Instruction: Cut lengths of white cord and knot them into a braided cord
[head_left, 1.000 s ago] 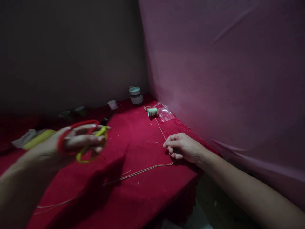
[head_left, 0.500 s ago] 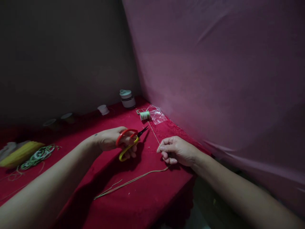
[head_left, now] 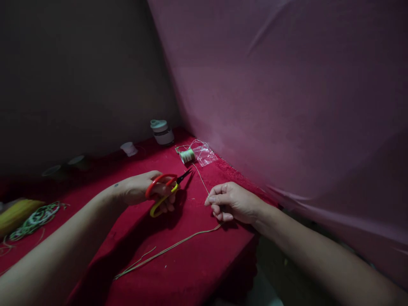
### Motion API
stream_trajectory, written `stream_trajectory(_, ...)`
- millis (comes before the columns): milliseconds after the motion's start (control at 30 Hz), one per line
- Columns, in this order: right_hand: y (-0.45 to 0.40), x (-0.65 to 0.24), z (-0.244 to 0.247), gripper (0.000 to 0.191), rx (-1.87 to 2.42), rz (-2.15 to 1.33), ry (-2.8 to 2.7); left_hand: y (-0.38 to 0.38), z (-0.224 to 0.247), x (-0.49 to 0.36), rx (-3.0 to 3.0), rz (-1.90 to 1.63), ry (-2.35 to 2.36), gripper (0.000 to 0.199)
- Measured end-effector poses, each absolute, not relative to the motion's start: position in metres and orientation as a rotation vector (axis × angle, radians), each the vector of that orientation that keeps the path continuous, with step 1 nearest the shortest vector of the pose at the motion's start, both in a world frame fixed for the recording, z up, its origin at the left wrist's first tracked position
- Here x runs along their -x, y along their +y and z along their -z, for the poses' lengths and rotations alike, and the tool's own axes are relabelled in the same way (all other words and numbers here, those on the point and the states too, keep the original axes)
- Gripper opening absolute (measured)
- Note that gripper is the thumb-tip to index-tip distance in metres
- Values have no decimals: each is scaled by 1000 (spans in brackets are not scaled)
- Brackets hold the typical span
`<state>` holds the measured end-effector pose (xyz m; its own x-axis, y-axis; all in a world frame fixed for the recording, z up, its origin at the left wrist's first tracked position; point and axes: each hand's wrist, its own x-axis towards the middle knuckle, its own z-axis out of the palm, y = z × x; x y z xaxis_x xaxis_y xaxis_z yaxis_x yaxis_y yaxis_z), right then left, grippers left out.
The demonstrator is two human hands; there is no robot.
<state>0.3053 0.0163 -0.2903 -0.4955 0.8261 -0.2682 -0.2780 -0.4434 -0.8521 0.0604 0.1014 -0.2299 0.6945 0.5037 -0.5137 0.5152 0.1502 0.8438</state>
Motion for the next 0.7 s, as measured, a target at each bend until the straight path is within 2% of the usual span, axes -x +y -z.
stream_trajectory(700, 16, -307, 292, 7, 892, -2005, -1030, 115, 241, -67, -1457, -70, 894, 23)
